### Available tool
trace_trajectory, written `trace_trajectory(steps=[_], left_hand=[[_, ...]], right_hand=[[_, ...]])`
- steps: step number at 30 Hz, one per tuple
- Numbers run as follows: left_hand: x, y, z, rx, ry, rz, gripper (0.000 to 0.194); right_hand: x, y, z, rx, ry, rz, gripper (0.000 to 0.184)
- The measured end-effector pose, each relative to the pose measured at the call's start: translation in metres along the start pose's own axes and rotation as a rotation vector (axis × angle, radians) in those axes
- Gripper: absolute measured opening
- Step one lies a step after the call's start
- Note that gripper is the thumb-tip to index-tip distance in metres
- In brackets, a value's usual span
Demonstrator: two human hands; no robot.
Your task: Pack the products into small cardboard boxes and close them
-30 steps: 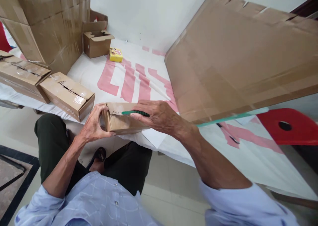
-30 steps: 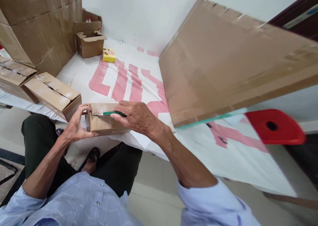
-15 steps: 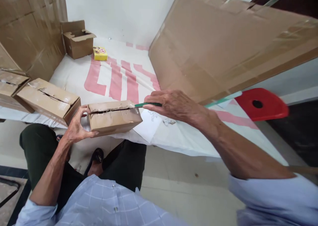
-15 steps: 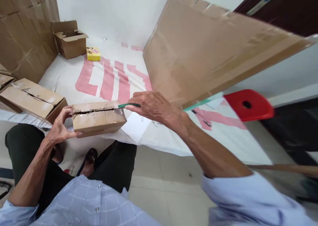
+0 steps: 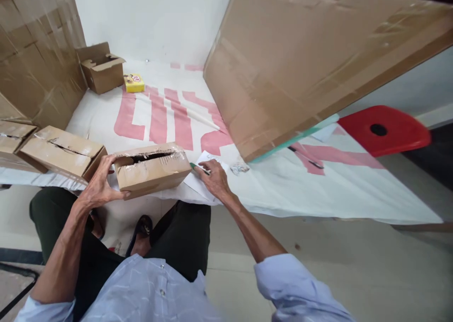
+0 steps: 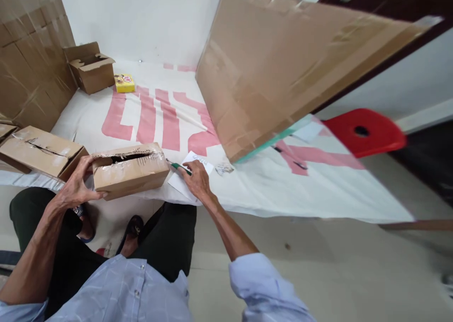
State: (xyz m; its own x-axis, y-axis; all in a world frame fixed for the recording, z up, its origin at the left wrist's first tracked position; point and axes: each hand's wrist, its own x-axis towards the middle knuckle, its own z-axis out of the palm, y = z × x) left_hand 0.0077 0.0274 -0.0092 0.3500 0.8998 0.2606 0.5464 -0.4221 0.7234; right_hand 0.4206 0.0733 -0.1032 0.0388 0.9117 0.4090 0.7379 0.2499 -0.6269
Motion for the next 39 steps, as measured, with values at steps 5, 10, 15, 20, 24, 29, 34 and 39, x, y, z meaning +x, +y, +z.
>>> trace_trajectory(steps=[5, 10, 15, 20, 24, 29, 34, 39], left_hand=[[0.002, 0.002, -0.005, 0.012, -0.028, -0.011, 0.1], [0.003, 0.005, -0.007, 0.043, -0.045, -0.006, 0.095], [0.002, 0.005, -0.006, 0.058, -0.055, -0.002, 0.094], [0.003, 0.003, -0.008, 0.049, -0.08, 0.007, 0.098], [0.003, 0.003, -0.01, 0.048, -0.11, 0.008, 0.102], [0.0, 0.006, -0.006, 0.039, -0.124, 0.01, 0.107], [-0.002, 0.007, 0.0, -0.013, -0.157, 0.002, 0.108], [-0.001, 0.001, 0.002, -0.035, -0.129, 0.002, 0.112]], right_hand=[[0.022, -0.064, -0.012, 0.059, 0.114, -0.265, 0.022], [0.04, -0.128, -0.013, 0.007, -0.094, -0.452, 0.016], [0.059, -0.141, -0.008, -0.136, -0.19, -0.426, 0.013], [0.078, -0.144, -0.007, -0.118, -0.259, -0.41, 0.02], [0.1, -0.147, -0.007, -0.048, -0.356, -0.381, 0.021], [0.137, -0.144, -0.006, 0.086, -0.429, -0.26, 0.032], [0.148, -0.134, -0.006, 0.081, -0.409, -0.201, 0.028], [0.105, -0.141, -0.015, -0.074, 0.009, -0.355, 0.024]])
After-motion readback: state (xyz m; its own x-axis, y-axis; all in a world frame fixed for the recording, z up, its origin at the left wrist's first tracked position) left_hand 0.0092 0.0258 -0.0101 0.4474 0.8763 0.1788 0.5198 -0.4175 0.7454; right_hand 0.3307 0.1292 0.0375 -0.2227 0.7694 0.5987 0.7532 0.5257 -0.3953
